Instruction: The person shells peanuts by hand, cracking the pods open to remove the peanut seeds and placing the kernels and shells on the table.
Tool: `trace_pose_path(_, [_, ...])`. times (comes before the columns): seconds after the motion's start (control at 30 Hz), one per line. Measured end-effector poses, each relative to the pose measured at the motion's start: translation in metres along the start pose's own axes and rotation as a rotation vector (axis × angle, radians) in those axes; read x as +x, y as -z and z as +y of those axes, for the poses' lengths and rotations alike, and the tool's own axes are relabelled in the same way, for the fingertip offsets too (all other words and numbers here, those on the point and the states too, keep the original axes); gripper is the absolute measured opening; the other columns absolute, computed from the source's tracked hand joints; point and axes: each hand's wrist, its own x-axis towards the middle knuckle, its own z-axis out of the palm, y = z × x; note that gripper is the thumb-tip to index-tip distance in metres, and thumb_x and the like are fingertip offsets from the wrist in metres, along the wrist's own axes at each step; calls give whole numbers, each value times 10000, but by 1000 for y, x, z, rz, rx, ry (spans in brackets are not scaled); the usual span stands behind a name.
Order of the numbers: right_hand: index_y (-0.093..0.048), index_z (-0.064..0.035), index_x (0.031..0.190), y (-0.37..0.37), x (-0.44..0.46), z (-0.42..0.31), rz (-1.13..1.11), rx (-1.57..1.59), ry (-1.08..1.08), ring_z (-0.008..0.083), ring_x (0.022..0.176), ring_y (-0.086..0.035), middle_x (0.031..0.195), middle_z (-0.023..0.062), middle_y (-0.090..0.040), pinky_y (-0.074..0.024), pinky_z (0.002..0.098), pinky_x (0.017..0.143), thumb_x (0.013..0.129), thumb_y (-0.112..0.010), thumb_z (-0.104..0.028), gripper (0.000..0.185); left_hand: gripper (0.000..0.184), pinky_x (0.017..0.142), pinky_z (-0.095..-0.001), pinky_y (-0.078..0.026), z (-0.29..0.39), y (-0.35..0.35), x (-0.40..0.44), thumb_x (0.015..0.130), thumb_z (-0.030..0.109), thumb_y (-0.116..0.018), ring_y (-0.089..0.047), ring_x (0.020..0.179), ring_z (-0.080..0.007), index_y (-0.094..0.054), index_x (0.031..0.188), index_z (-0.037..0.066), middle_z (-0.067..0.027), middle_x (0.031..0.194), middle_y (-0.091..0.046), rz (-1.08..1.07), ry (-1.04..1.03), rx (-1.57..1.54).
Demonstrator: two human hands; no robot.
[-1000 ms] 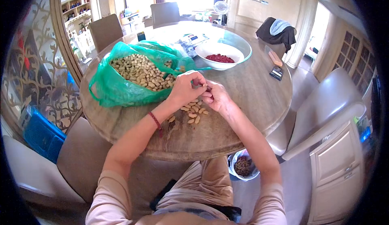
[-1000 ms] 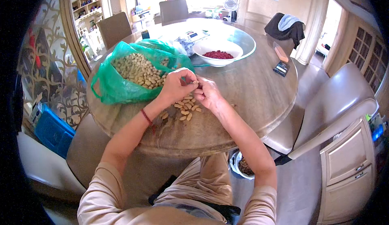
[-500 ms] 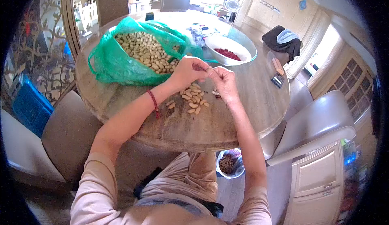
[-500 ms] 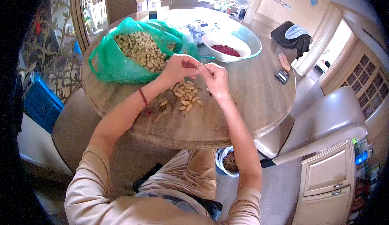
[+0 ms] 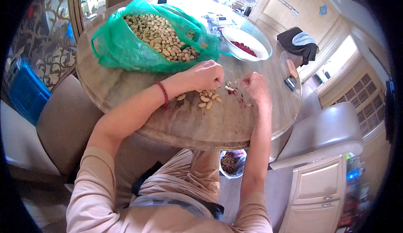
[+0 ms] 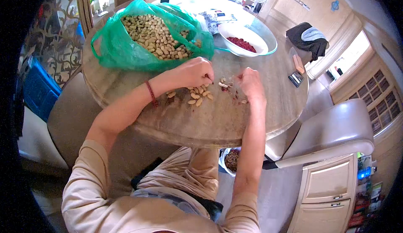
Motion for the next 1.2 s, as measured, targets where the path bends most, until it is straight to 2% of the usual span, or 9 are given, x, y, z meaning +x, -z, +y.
trace_pose_path(0.37, [-634,68,771,8,-3,-12,59,76,-50,344,663,-614,708,248,-598,-463,384,606,680,-693,-129,225,70,655,-336,-468,-6,-6,0,640,65,-659,-601,740,-247,-628,678,15,-112,748,-612,-29,-14,36])
trace_pose_path(0.53, [-642,44,776,8,3,-15,149,149,6,253,557,-595,624,195,-601,-448,352,564,698,-685,-134,199,113,567,-236,-473,0,5,3,729,46,-643,-597,632,-117,-635,813,-29,-73,767,-647,155,147,-591])
trace_pose_path(0.57, [-646,36,771,6,3,-17,181,242,-9,178,530,-547,580,133,-579,-425,317,532,714,-677,-133,181,148,582,-227,-476,-2,6,3,767,44,-628,-580,644,-99,-628,888,-41,-57,762,-634,111,272,-850])
trace_pose_path(0.6, [-650,28,765,6,2,-20,212,335,-22,103,503,-500,536,71,-557,-403,283,500,730,-669,-131,164,148,582,-227,-476,-3,7,4,767,44,-628,-580,644,-99,-628,888,-41,-57,762,-634,117,267,-847])
trace_pose_path(0.63, [-650,28,765,5,2,-22,215,333,-15,103,503,-500,536,71,-557,-403,283,500,730,-669,-131,164,141,587,-227,-477,-3,7,5,778,56,-632,-580,648,-101,-631,890,-30,-60,770,-637,160,307,-1001])
trace_pose_path(0.7, [-664,1,793,2,3,-26,213,488,14,24,504,-372,500,-51,-433,-324,217,463,741,-665,-96,110,135,593,-226,-478,-5,8,6,790,68,-636,-580,651,-103,-634,893,-19,-63,779,-639,209,339,-1151])
trace_pose_path(0.77, [-668,-9,809,0,1,-32,240,535,83,19,500,-336,507,-73,-384,-297,206,458,739,-667,-75,96,138,605,-228,-486,-7,8,4,795,93,-651,-582,662,-106,-639,899,3,-66,793,-641,227,381,-1431])
trace_pose_path(0.83, [-674,-28,845,-7,4,-35,293,613,209,12,490,-274,519,-103,-300,-249,193,444,736,-675,-31,109,142,607,-232,-491,-6,9,2,793,99,-656,-585,667,-110,-639,899,6,-67,798,-642,230,401,-1465])
trace_pose_path(1.2, [-677,-26,861,-7,-1,-45,336,625,235,11,487,-245,524,-96,-274,-203,198,427,735,-696,-49,129,166,694,-256,-526,-3,8,4,773,54,-664,-622,747,-132,-642,929,5,-77,845,-648,304,338,-1558])
